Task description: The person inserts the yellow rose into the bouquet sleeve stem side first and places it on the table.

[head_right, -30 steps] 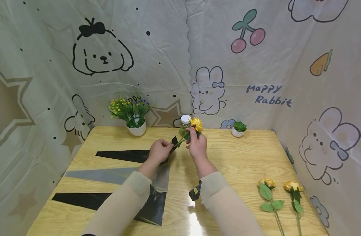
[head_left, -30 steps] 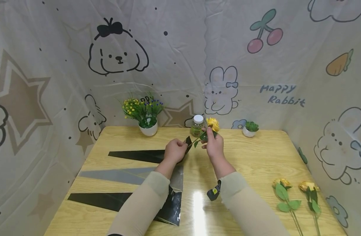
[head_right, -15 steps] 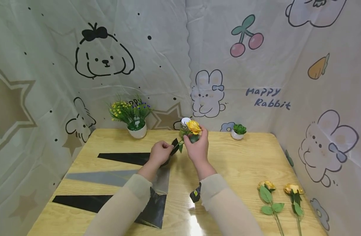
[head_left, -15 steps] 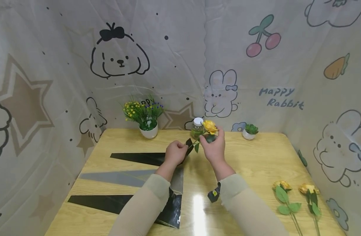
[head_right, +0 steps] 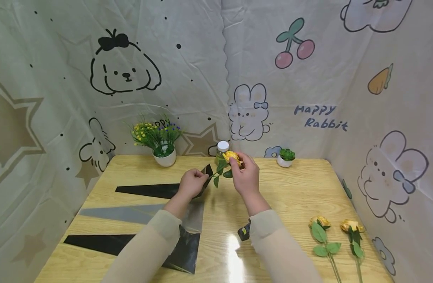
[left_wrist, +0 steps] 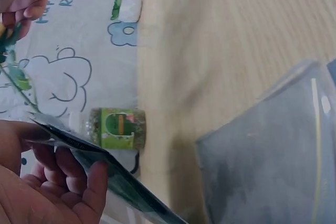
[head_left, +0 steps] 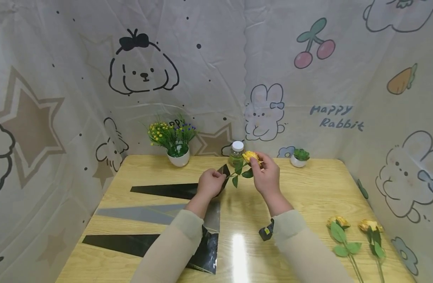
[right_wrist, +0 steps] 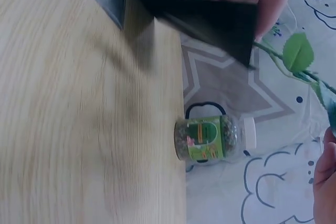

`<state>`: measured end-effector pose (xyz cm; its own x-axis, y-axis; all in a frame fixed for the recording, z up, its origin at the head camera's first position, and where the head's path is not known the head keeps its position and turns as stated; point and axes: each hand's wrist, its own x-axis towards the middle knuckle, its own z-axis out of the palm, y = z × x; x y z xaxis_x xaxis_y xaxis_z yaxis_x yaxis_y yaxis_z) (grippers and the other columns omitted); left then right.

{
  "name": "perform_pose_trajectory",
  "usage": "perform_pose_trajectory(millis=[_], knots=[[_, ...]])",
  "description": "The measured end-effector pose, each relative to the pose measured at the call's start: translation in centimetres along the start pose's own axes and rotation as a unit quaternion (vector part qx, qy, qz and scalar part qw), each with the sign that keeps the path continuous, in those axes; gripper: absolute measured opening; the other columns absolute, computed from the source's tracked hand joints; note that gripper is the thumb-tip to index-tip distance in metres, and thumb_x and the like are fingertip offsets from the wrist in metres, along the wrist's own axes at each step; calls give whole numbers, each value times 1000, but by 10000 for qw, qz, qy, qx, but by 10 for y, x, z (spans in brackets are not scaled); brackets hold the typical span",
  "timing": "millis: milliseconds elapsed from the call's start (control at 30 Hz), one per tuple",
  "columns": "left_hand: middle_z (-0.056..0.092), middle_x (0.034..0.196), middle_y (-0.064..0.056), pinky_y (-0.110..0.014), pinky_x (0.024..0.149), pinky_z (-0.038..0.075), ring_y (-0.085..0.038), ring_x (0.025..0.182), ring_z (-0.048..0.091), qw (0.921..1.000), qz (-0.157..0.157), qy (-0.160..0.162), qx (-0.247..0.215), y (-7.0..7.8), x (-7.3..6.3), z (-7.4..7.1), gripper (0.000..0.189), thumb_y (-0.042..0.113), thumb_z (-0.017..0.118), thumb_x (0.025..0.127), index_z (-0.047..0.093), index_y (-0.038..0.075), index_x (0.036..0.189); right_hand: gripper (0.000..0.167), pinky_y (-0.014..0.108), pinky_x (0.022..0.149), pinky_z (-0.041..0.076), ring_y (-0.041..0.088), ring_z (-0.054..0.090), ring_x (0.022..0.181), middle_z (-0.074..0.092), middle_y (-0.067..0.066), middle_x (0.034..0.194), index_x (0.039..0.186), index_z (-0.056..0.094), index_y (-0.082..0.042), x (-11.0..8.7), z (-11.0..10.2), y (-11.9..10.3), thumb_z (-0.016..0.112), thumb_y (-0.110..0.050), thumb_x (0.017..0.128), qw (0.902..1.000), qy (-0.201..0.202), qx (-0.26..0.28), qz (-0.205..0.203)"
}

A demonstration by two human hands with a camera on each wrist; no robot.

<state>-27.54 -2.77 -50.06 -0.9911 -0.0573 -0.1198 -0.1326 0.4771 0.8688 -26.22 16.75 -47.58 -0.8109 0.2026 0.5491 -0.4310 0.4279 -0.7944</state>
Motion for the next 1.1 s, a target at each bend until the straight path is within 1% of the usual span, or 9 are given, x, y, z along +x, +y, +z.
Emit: perform_pose_trajectory(millis=[100,167,267,333,500,600,700,867,1100], knots=[[65,85,-7,-36,63,49,-22,72,60,9999,84,-31,-47,3,-2,-2,23,30,70,104,70,9,94,25,16,60,46,20,60,77,71,20,104,122,71,6,-1,-3,2,69,-11,104,10000,-69,47,34],[65,85,-7,-36,61,49,-22,70,60,9999,155,-43,-11,5,-2,-3,23,29,70,104,70,8,94,26,16,58,46,17,59,76,71,20,107,125,71,5,-2,-4,2,69,-11,104,9997,-184,47,177],[66,86,-6,-34,62,49,-21,71,59,9996,244,-105,129,9,-3,-4,23,28,71,103,70,7,93,29,18,56,46,15,59,77,71,20,112,129,70,4,-4,-4,2,68,-12,105,9982,-412,47,442],[67,86,-6,-34,63,49,-20,73,60,9992,271,-172,223,11,-4,-4,24,28,71,103,71,7,93,29,19,56,46,16,59,79,71,19,115,130,70,3,-6,-3,1,68,-12,105,9969,-532,46,571],[68,87,-6,-35,66,50,-20,76,61,9987,309,-306,256,13,-5,-4,24,28,69,104,70,7,93,28,21,56,47,22,60,81,70,19,113,130,71,0,-10,1,0,69,-13,105,9944,-744,103,748],[67,86,-5,-34,67,50,-19,76,61,9984,392,-345,237,14,-4,-4,23,27,70,104,70,7,93,29,22,56,47,21,60,79,70,18,113,130,71,0,-11,3,1,70,-14,104,9930,-849,44,818],[66,86,-6,-34,67,49,-19,76,60,9977,508,-398,212,14,-5,-4,23,27,69,104,68,7,92,30,23,56,48,20,59,76,70,16,110,130,71,-1,-14,7,2,70,-18,105,9909,-951,-132,941],[64,87,-6,-34,66,48,-20,76,58,9963,675,-505,150,13,-6,-3,22,26,69,104,65,7,93,29,26,57,48,19,59,73,70,13,105,124,72,-2,-19,12,1,71,-23,104,9872,-1000,-478,1149],[59,82,-4,-31,63,44,-18,72,54,9931,959,-651,200,10,-4,-2,21,23,69,105,64,7,92,25,25,54,46,17,57,67,72,13,98,114,73,0,-24,20,2,77,-21,100,9837,-1141,-595,1254]])
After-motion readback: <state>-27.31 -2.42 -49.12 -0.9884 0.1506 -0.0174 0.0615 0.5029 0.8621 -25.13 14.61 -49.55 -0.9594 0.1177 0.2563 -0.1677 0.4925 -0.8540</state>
